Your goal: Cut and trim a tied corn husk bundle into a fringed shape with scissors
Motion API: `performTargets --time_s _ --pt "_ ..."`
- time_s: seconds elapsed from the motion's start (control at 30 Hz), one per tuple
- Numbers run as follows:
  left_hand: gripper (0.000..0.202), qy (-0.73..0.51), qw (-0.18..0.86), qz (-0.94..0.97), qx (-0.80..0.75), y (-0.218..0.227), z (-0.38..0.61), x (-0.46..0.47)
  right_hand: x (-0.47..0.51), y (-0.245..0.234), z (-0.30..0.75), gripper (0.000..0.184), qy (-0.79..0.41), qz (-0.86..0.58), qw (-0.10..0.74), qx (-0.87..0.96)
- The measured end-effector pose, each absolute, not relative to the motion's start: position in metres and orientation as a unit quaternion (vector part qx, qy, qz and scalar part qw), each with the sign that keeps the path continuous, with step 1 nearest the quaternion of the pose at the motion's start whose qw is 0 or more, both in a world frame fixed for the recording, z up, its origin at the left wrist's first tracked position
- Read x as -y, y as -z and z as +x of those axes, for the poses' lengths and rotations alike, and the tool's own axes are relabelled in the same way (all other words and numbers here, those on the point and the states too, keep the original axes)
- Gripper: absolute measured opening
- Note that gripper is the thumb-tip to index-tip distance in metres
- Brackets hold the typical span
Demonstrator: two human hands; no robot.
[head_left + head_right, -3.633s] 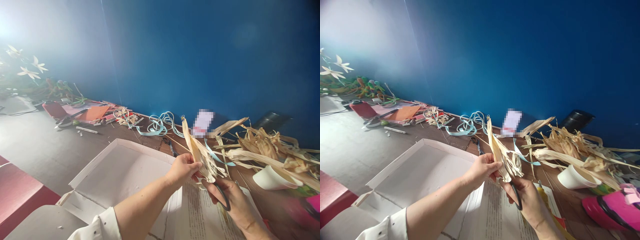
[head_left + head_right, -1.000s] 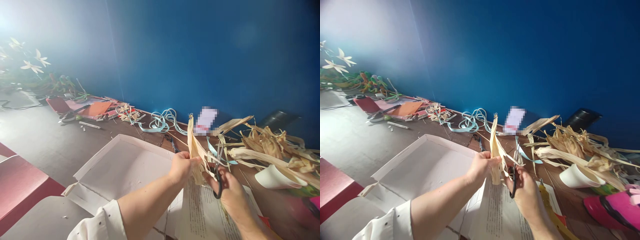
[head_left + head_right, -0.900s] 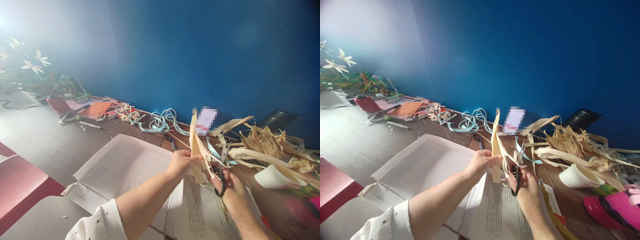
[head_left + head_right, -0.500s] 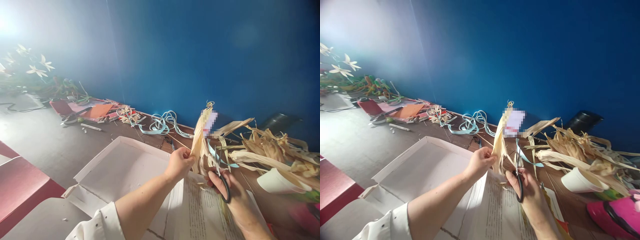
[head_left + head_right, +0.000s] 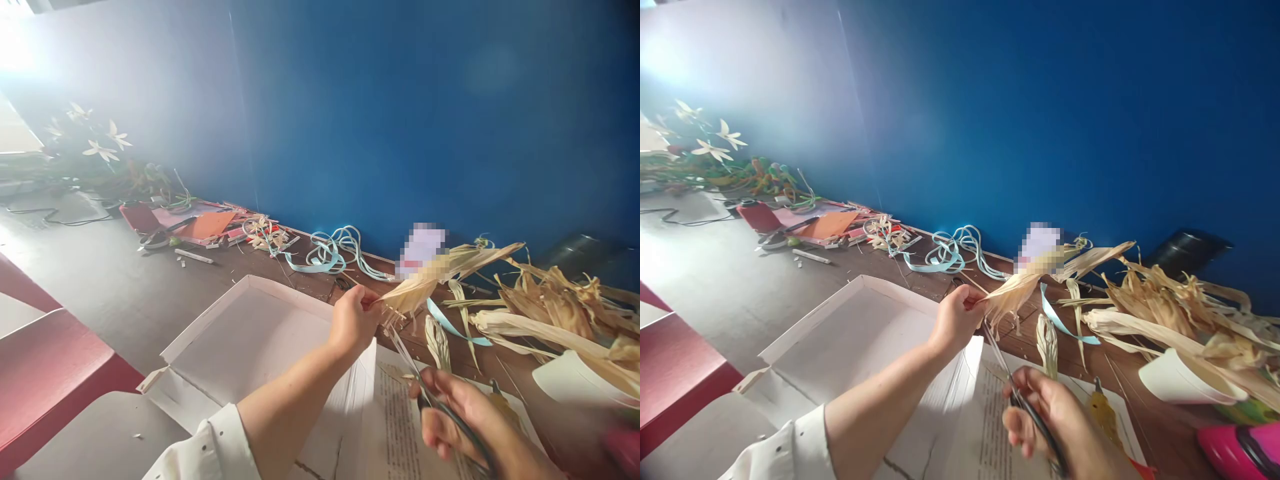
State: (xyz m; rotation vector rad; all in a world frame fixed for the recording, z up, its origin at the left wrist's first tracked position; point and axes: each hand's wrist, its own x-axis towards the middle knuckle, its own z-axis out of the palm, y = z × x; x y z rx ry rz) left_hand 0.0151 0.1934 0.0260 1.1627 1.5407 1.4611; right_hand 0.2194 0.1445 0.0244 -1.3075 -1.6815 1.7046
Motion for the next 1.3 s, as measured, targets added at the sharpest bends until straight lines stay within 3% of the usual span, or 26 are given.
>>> performTargets --time_s 0.17,0.77,0.97,1.3 --pt "0.011 -0.562 0.400 0.459 -0.560 -0.032 0.020 -0.187 -0.160 -0.023 0.223 0.040 -0.599 -0.454 0.175 0.637" --pt "0.023 -0.526 0.586 0.388 -0.479 -0.040 0.016 -0.189 -0.154 -0.044 0.215 0.060 -0.583 -0.474 0.220 0.622" --pt "0.027 -0.490 0.639 0.390 -0.446 -0.043 0.016 -0.186 -0.158 -0.037 0.220 0.054 -0.585 -0.448 0.209 0.643" --pt "0.021 -0.496 0.597 0.405 -0.482 -0.040 0.026 -0.181 -0.155 -0.043 0.211 0.048 -0.577 -0.433 0.220 0.657"
